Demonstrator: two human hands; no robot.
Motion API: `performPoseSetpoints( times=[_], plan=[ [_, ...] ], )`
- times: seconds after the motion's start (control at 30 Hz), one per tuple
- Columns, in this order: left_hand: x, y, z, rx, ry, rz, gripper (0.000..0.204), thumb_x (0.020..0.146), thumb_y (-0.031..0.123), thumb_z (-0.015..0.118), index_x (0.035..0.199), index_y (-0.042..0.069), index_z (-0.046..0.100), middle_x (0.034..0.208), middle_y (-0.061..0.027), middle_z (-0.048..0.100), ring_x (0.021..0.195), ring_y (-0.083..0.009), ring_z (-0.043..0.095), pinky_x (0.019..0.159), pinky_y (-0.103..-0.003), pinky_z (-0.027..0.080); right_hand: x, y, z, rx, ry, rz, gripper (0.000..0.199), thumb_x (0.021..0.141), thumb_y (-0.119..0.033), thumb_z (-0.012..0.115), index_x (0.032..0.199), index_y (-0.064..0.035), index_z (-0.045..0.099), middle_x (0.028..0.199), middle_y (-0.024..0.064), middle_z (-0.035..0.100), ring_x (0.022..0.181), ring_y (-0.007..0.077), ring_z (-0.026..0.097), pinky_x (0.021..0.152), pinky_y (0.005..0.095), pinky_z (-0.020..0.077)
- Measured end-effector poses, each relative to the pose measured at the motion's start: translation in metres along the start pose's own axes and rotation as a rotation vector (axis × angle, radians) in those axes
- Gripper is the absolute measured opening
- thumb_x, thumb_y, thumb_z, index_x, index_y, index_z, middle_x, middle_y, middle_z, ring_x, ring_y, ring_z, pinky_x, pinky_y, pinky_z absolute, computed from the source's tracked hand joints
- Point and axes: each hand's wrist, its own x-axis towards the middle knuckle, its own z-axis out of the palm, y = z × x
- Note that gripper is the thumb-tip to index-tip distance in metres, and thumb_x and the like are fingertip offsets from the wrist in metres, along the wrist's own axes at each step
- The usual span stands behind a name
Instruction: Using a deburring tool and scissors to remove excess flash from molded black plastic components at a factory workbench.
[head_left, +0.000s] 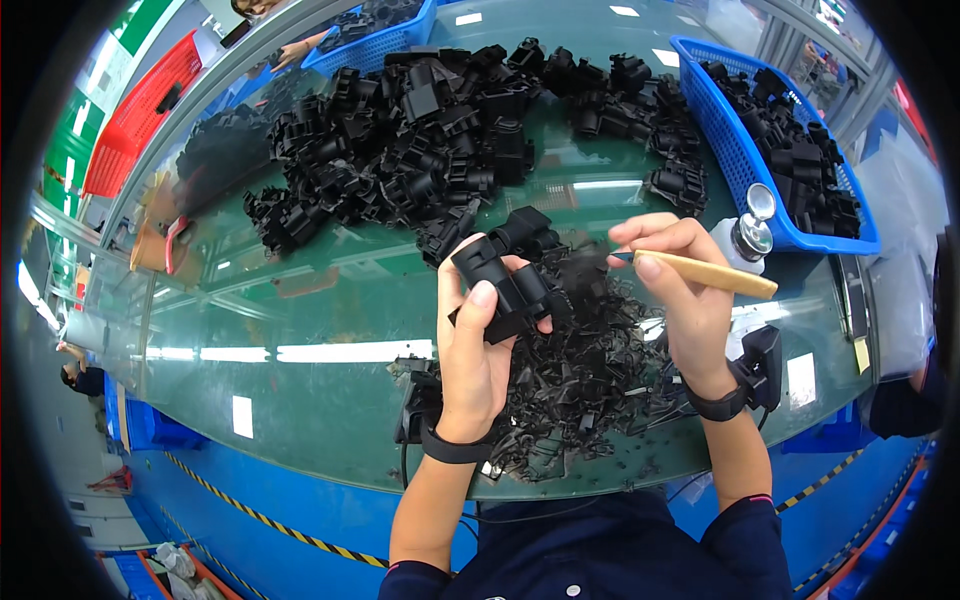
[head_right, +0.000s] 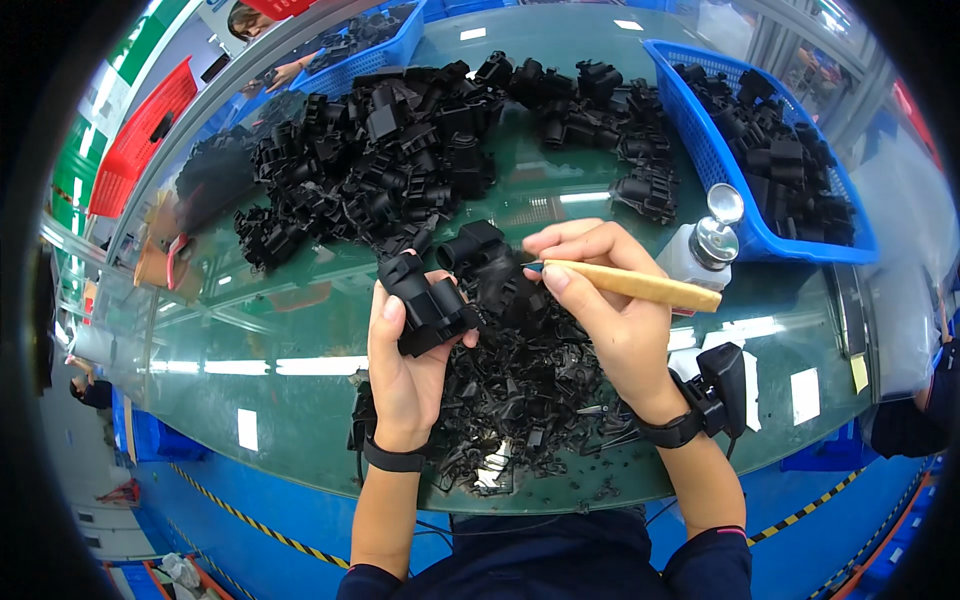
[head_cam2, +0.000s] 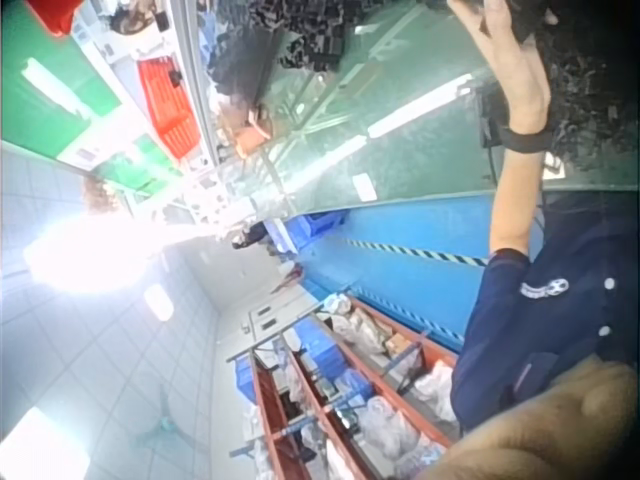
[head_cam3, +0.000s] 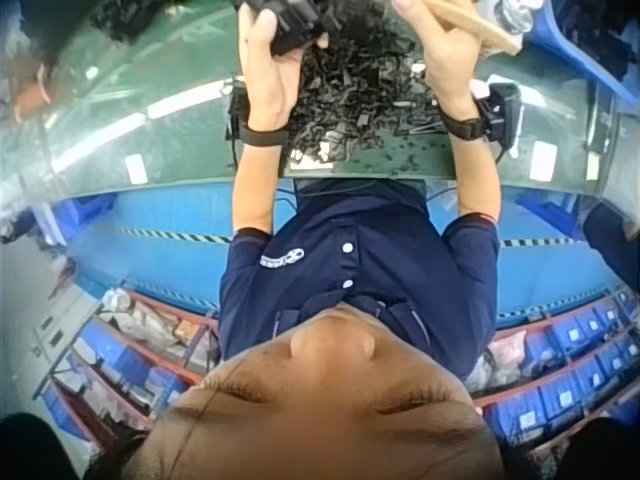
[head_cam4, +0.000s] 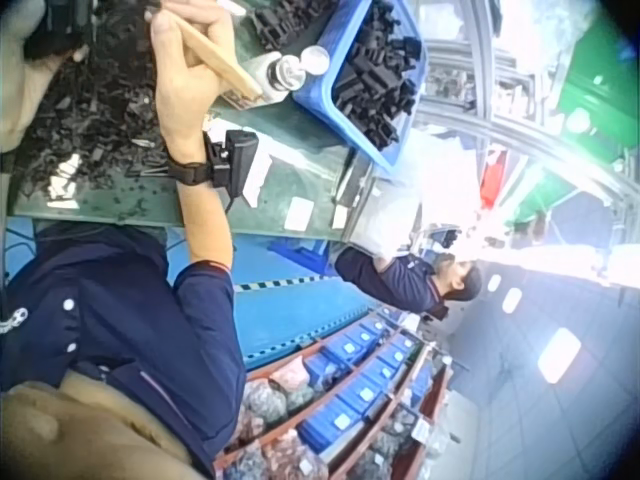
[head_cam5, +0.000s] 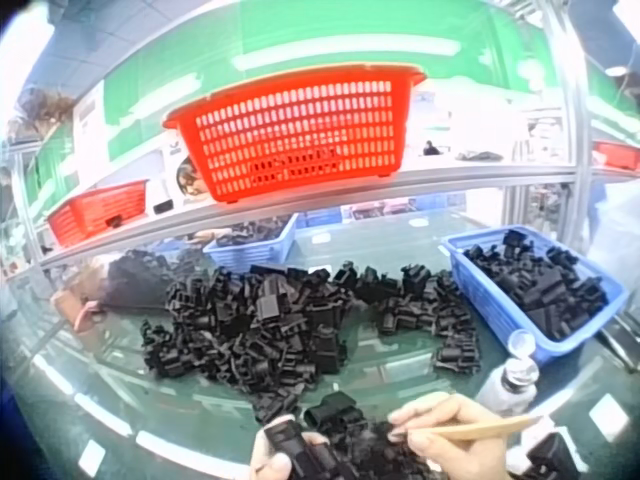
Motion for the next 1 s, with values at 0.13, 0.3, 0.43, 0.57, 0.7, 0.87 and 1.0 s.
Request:
performPoseSetpoints(
  times=[0.13, 0.3, 0.43, 0.57, 0.7, 0.87, 1.0],
  plan=[
    [0.0, 0.002, 0.0, 0.057, -0.048, 0.032, 0.066, 0.073, 0.028, 0.064, 0.125, 0.006, 0.031, 0.103, -0.0142, 0.05, 0.082, -0.0208, 0.055, 0.064, -0.034, 0.05, -0.001, -0.002, 0.0, -0.043, -0.096, -0.057, 0.009, 0.08, -0.001, 0.058, 0.089, 0.0016, 0.056, 0.1, 0.0133, 0.058, 0.092, 0.0165, 0.056, 0.083, 0.028, 0.0431],
    [-0.002, 0.003, 0.0, 0.155, -0.078, 0.111, 0.073, 0.069, 0.022, 0.068, 0.128, 0.006, 0.027, 0.105, -0.0153, 0.048, 0.085, -0.0203, 0.056, 0.068, -0.032, 0.051, -0.005, -0.008, 0.011, -0.258, -0.28, -0.031, 0.009, 0.076, -0.001, 0.061, 0.085, 0.0, 0.058, 0.093, 0.0121, 0.063, 0.087, 0.018, 0.06, 0.08, 0.0295, 0.0446],
    [-0.002, 0.002, -0.002, 0.116, -0.09, 0.132, 0.068, 0.07, 0.013, 0.069, 0.126, 0.007, 0.03, 0.105, -0.0132, 0.052, 0.089, -0.0157, 0.055, 0.077, -0.028, 0.048, -0.005, -0.006, 0.009, -0.428, -0.308, -0.155, 0.011, 0.073, -0.001, 0.063, 0.083, -0.0025, 0.058, 0.089, 0.0097, 0.065, 0.084, 0.0196, 0.062, 0.088, 0.0372, 0.041],
    [-0.002, 0.0, -0.003, 0.125, -0.082, 0.148, 0.068, 0.071, 0.012, 0.069, 0.126, 0.007, 0.03, 0.105, -0.0132, 0.052, 0.089, -0.0154, 0.055, 0.078, -0.028, 0.048, -0.004, -0.006, 0.009, -0.521, -0.333, -0.246, 0.012, 0.072, -0.001, 0.064, 0.082, -0.0033, 0.058, 0.088, 0.0086, 0.065, 0.083, 0.0201, 0.062, 0.091, 0.041, 0.0395],
    [-0.002, 0.0, -0.001, 0.123, -0.067, 0.167, 0.067, 0.072, 0.011, 0.069, 0.126, 0.007, 0.029, 0.106, -0.0131, 0.052, 0.089, -0.0151, 0.054, 0.078, -0.027, 0.047, -0.004, -0.007, 0.01, -0.615, -0.363, -0.35, 0.015, 0.07, 0.0, 0.065, 0.081, -0.0036, 0.058, 0.087, 0.0089, 0.065, 0.081, 0.021, 0.062, 0.091, 0.0417, 0.0397],
    [-0.004, 0.001, 0.003, 0.198, -0.026, 0.177, 0.07, 0.07, 0.019, 0.069, 0.126, 0.005, 0.03, 0.104, -0.0127, 0.05, 0.09, -0.0176, 0.053, 0.081, -0.03, 0.046, -0.004, -0.004, 0.01, -0.7, -0.367, -0.482, 0.016, 0.068, 0.0, 0.066, 0.082, -0.0024, 0.058, 0.087, 0.0099, 0.064, 0.08, 0.021, 0.062, 0.089, 0.0426, 0.042],
    [-0.002, -0.005, -0.004, 0.222, -0.089, 0.216, 0.068, 0.072, 0.011, 0.07, 0.126, 0.007, 0.027, 0.107, -0.0126, 0.05, 0.094, -0.0159, 0.053, 0.082, -0.028, 0.044, -0.007, 0.003, 0.009, -0.872, -0.369, -0.669, 0.02, 0.068, 0.003, 0.066, 0.085, 0.0012, 0.058, 0.087, 0.0125, 0.063, 0.079, 0.0225, 0.062, 0.087, 0.0433, 0.0457]
  ],
)
